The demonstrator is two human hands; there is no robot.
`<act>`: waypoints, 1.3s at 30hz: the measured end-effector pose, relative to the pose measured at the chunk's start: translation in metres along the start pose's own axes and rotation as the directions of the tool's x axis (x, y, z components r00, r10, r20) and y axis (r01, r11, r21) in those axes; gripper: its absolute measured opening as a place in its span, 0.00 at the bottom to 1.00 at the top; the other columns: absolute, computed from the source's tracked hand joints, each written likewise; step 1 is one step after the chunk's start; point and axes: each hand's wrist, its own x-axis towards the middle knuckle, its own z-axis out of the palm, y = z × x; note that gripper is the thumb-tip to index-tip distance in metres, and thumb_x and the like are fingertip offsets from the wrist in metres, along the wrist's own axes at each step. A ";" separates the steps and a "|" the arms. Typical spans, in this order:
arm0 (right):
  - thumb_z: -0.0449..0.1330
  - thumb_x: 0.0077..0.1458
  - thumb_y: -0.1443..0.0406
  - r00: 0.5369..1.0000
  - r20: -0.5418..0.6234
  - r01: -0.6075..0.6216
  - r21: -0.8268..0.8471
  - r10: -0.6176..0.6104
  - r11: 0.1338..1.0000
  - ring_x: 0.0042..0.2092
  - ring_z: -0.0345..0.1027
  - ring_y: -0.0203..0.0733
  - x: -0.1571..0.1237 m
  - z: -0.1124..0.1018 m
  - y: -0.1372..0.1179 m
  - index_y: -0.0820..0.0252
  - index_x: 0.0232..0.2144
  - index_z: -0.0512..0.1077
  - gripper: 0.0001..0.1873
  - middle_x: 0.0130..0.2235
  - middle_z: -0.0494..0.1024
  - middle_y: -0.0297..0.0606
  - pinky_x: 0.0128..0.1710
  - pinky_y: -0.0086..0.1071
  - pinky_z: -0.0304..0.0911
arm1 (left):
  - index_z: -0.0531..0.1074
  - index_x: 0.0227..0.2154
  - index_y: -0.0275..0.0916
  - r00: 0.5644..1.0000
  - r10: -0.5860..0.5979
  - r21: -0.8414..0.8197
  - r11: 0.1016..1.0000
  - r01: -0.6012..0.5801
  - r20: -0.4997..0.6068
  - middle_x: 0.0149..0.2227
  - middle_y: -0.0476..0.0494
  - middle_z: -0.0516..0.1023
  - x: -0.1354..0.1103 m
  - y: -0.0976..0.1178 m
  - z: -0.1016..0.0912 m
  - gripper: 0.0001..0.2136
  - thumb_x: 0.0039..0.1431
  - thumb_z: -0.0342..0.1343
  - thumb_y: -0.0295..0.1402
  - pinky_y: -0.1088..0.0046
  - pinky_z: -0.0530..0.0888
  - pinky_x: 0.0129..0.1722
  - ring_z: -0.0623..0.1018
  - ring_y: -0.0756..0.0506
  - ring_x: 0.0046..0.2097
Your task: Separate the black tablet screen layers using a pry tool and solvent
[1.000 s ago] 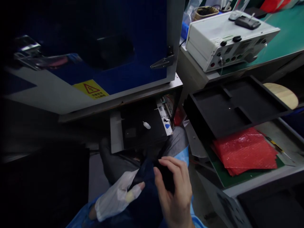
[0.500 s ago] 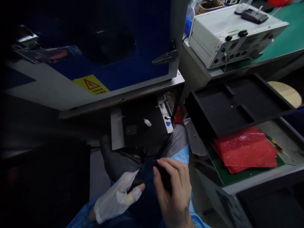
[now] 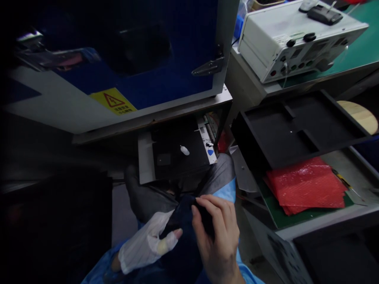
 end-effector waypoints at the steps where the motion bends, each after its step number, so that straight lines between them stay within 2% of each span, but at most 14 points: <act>1: 0.66 0.74 0.70 1.000 0.004 0.002 0.001 -0.002 1.000 0.46 0.81 0.43 0.000 0.000 0.000 0.58 0.52 0.79 0.07 0.45 0.84 0.41 0.49 0.35 0.80 | 0.88 0.53 0.37 1.000 -0.002 -0.002 1.000 0.002 0.005 0.58 0.36 0.88 0.000 -0.001 0.000 0.22 0.65 0.54 0.40 0.63 0.76 0.72 0.85 0.34 0.64; 5: 0.66 0.75 0.69 0.999 0.040 -0.010 0.018 0.010 1.000 0.45 0.81 0.43 0.003 -0.001 0.000 0.57 0.50 0.78 0.04 0.45 0.83 0.40 0.47 0.35 0.80 | 0.85 0.59 0.36 1.000 -0.007 -0.030 1.000 0.008 0.023 0.61 0.37 0.87 0.000 -0.007 0.001 0.24 0.67 0.55 0.40 0.65 0.77 0.71 0.86 0.35 0.64; 9: 0.65 0.76 0.68 0.998 0.061 -0.026 0.017 0.025 1.000 0.44 0.80 0.43 0.004 -0.002 0.003 0.55 0.47 0.76 0.02 0.45 0.82 0.40 0.46 0.36 0.78 | 0.83 0.61 0.35 0.999 -0.026 -0.041 0.999 0.027 0.028 0.57 0.36 0.88 0.002 -0.012 -0.001 0.25 0.69 0.55 0.41 0.65 0.80 0.66 0.88 0.36 0.58; 13: 0.63 0.78 0.68 0.990 0.112 0.096 -0.074 -0.088 0.993 0.45 0.77 0.43 0.000 0.000 0.008 0.56 0.47 0.76 0.03 0.46 0.82 0.41 0.47 0.37 0.72 | 0.83 0.57 0.34 0.996 -0.079 -0.083 0.993 0.081 0.029 0.51 0.37 0.89 0.006 -0.024 -0.006 0.24 0.68 0.59 0.46 0.63 0.82 0.58 0.87 0.35 0.52; 16: 0.59 0.80 0.68 0.968 0.175 0.205 -0.128 -0.181 0.970 0.42 0.75 0.42 -0.003 0.003 0.008 0.56 0.45 0.76 0.07 0.42 0.82 0.38 0.46 0.39 0.67 | 0.82 0.56 0.34 0.996 -0.082 -0.169 0.982 0.085 0.023 0.53 0.36 0.88 0.010 -0.036 -0.009 0.26 0.67 0.62 0.51 0.61 0.81 0.61 0.86 0.34 0.56; 20: 0.57 0.81 0.69 0.937 0.245 0.289 -0.143 -0.249 0.947 0.40 0.74 0.41 -0.006 0.010 0.004 0.57 0.44 0.76 0.10 0.40 0.83 0.36 0.46 0.39 0.63 | 0.83 0.54 0.33 0.993 -0.107 -0.179 0.979 0.097 -0.045 0.53 0.35 0.88 0.014 -0.047 -0.008 0.24 0.69 0.61 0.50 0.61 0.80 0.62 0.86 0.36 0.55; 24: 0.57 0.81 0.71 0.925 0.276 0.310 -0.150 -0.261 0.939 0.39 0.73 0.40 -0.008 0.020 0.003 0.57 0.44 0.75 0.11 0.40 0.84 0.36 0.46 0.39 0.61 | 0.83 0.52 0.33 0.987 -0.139 -0.205 0.971 0.118 -0.086 0.53 0.35 0.89 0.015 -0.054 -0.006 0.22 0.69 0.59 0.48 0.61 0.80 0.62 0.86 0.36 0.55; 31: 0.57 0.81 0.69 0.909 0.321 0.323 -0.136 -0.267 0.937 0.37 0.73 0.40 -0.002 0.029 0.004 0.53 0.43 0.75 0.10 0.39 0.83 0.33 0.44 0.40 0.61 | 0.83 0.48 0.34 0.974 -0.180 -0.217 0.965 0.148 -0.135 0.50 0.36 0.89 0.017 -0.067 -0.009 0.22 0.68 0.56 0.47 0.61 0.81 0.62 0.85 0.37 0.54; 34: 0.61 0.79 0.65 0.902 0.347 0.282 -0.023 -0.257 0.959 0.40 0.77 0.42 0.019 0.023 0.017 0.53 0.46 0.77 0.05 0.41 0.83 0.36 0.44 0.40 0.65 | 0.83 0.46 0.35 0.954 -0.230 -0.256 0.950 0.178 -0.193 0.49 0.37 0.89 0.014 -0.075 -0.016 0.23 0.65 0.59 0.52 0.59 0.80 0.62 0.85 0.36 0.53; 36: 0.64 0.78 0.62 0.918 0.335 0.211 0.037 -0.211 0.977 0.43 0.79 0.44 0.042 0.025 0.038 0.53 0.50 0.78 0.04 0.42 0.83 0.37 0.44 0.40 0.68 | 0.82 0.44 0.35 0.922 -0.285 -0.297 0.933 0.204 -0.262 0.48 0.36 0.89 0.007 -0.080 -0.022 0.25 0.62 0.61 0.55 0.57 0.80 0.62 0.84 0.35 0.53; 38: 0.65 0.77 0.58 0.939 0.316 0.108 0.097 -0.133 0.989 0.42 0.78 0.44 0.066 0.040 0.067 0.52 0.52 0.78 0.07 0.44 0.82 0.37 0.43 0.39 0.70 | 0.81 0.43 0.36 0.881 -0.329 -0.326 0.920 0.218 -0.339 0.45 0.37 0.88 0.000 -0.081 -0.030 0.26 0.59 0.63 0.57 0.55 0.80 0.62 0.83 0.35 0.52; 39: 0.66 0.76 0.55 0.945 0.313 0.066 0.116 -0.099 0.991 0.41 0.78 0.45 0.077 0.053 0.082 0.52 0.55 0.77 0.12 0.46 0.82 0.38 0.43 0.39 0.72 | 0.81 0.42 0.36 0.862 -0.340 -0.332 0.918 0.217 -0.375 0.43 0.38 0.87 -0.004 -0.081 -0.033 0.27 0.58 0.64 0.58 0.55 0.80 0.62 0.83 0.35 0.52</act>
